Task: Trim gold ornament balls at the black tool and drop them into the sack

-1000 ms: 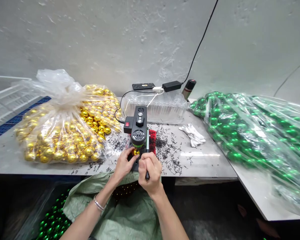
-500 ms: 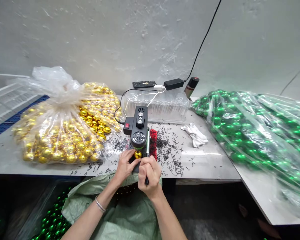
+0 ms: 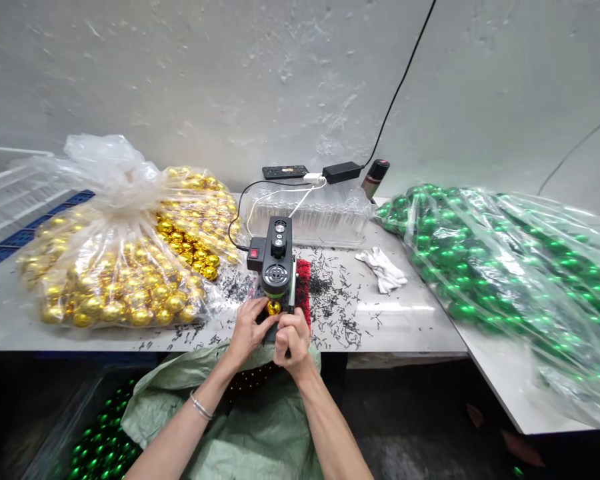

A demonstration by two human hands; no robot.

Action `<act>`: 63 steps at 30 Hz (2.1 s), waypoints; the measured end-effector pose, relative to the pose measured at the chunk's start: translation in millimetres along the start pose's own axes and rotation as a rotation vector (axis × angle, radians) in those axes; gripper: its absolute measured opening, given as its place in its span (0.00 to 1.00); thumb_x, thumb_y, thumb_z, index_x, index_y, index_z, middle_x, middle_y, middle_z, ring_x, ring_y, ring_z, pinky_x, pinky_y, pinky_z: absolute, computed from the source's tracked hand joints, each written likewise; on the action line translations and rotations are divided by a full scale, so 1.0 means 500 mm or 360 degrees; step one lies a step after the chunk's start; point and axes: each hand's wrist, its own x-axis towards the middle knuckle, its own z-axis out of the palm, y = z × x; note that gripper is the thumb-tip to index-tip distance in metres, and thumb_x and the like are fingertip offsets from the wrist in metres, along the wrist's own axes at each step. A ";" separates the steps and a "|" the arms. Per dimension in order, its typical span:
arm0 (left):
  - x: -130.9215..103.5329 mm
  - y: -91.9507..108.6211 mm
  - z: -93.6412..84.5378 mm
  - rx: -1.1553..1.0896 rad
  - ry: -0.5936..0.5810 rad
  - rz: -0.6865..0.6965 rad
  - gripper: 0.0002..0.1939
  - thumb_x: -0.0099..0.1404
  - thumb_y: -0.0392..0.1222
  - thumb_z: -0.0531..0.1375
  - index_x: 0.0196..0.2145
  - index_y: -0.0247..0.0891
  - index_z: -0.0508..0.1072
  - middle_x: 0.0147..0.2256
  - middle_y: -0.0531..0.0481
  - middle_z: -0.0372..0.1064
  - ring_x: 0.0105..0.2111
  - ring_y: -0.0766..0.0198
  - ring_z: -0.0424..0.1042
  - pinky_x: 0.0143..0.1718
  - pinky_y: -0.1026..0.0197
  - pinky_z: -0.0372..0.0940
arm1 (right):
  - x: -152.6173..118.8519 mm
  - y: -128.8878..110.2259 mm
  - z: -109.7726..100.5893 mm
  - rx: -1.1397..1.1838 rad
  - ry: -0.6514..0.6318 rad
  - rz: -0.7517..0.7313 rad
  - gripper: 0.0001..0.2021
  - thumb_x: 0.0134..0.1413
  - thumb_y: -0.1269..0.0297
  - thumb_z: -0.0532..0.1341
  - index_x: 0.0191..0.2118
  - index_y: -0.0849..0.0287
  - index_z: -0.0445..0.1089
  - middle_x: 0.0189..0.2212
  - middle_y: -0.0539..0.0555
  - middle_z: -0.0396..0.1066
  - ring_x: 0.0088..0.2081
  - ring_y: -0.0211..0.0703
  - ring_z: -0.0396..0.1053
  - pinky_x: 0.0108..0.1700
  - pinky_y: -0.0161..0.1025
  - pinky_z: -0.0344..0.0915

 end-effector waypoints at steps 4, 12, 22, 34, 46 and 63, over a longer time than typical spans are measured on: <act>0.010 0.002 -0.001 -0.0057 -0.0039 -0.0047 0.14 0.63 0.43 0.64 0.47 0.40 0.75 0.45 0.43 0.76 0.46 0.52 0.73 0.52 0.46 0.64 | 0.029 -0.016 -0.006 0.0021 0.0028 0.0058 0.13 0.65 0.70 0.47 0.27 0.55 0.58 0.26 0.48 0.61 0.29 0.37 0.65 0.37 0.41 0.68; -0.062 0.012 -0.055 -0.0179 -0.0173 0.0198 0.21 0.65 0.46 0.62 0.54 0.39 0.70 0.50 0.40 0.73 0.52 0.51 0.70 0.56 0.45 0.62 | 0.141 -0.078 -0.047 0.0188 0.0017 0.0499 0.14 0.63 0.73 0.51 0.25 0.57 0.59 0.26 0.50 0.62 0.28 0.37 0.63 0.30 0.36 0.60; 0.097 -0.048 -0.174 0.0638 0.0141 -0.0055 0.16 0.70 0.36 0.50 0.50 0.35 0.72 0.50 0.34 0.70 0.54 0.46 0.66 0.55 0.43 0.61 | 0.099 -0.066 -0.029 0.0196 0.0072 0.0445 0.14 0.63 0.75 0.51 0.25 0.57 0.59 0.26 0.50 0.61 0.28 0.38 0.61 0.30 0.37 0.59; 0.115 -0.059 -0.168 -0.0439 -0.0162 -0.0573 0.22 0.61 0.53 0.63 0.47 0.36 0.76 0.36 0.45 0.76 0.32 0.58 0.74 0.35 0.58 0.67 | 0.101 -0.066 -0.031 0.0167 0.0063 0.0413 0.14 0.63 0.75 0.51 0.25 0.57 0.59 0.25 0.50 0.61 0.27 0.38 0.62 0.29 0.37 0.59; 0.034 -0.003 -0.044 -0.1333 -0.0351 -0.0957 0.24 0.56 0.49 0.69 0.48 0.34 0.75 0.30 0.50 0.75 0.27 0.65 0.75 0.32 0.61 0.73 | 0.157 -0.077 -0.040 0.0183 0.0101 0.0509 0.16 0.65 0.71 0.51 0.24 0.56 0.58 0.23 0.49 0.60 0.27 0.38 0.62 0.31 0.38 0.59; 0.031 0.026 -0.038 0.0087 -0.0362 -0.0104 0.12 0.65 0.41 0.61 0.46 0.38 0.74 0.42 0.43 0.74 0.40 0.54 0.74 0.42 0.55 0.69 | 0.127 -0.069 -0.045 0.0080 0.0003 0.0330 0.13 0.61 0.78 0.51 0.26 0.56 0.58 0.25 0.49 0.62 0.28 0.37 0.63 0.30 0.36 0.59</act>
